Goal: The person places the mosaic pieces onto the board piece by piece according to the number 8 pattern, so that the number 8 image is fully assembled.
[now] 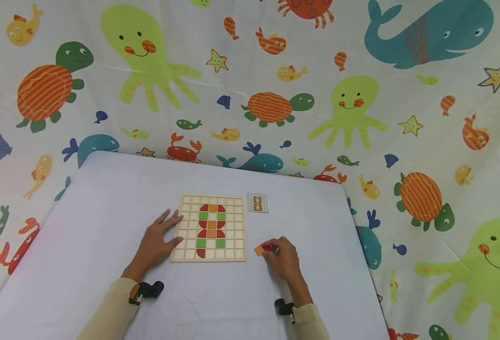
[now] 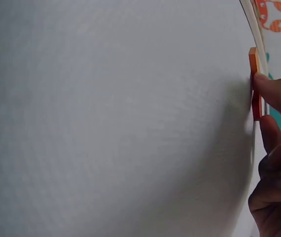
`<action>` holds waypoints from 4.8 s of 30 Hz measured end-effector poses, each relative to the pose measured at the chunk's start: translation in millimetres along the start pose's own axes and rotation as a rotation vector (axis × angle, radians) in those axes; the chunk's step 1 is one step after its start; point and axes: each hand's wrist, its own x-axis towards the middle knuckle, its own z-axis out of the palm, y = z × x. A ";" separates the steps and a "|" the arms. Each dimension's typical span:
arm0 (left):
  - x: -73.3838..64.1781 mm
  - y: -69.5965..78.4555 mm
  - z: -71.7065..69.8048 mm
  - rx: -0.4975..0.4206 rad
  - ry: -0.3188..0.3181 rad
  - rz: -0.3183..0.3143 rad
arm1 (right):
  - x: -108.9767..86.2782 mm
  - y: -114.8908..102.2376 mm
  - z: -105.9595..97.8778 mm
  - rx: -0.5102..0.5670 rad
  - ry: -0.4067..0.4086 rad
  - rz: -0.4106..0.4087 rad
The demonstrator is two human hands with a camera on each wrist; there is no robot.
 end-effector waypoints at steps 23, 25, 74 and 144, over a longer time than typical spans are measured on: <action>-0.2 4.4 -4.0 0.001 -0.016 -0.002 | -1.5 -3.5 7.7 0.245 -0.001 0.032; -0.2 4.2 -4.0 0.002 -0.015 -0.002 | -1.3 -5.2 10.4 0.283 0.006 0.025; -1.8 3.1 -2.1 -0.011 0.006 0.024 | -3.7 -119.1 82.1 0.209 -0.032 0.044; -0.7 2.6 -2.7 -0.007 0.006 0.017 | 1.9 -25.5 9.9 0.012 0.122 0.208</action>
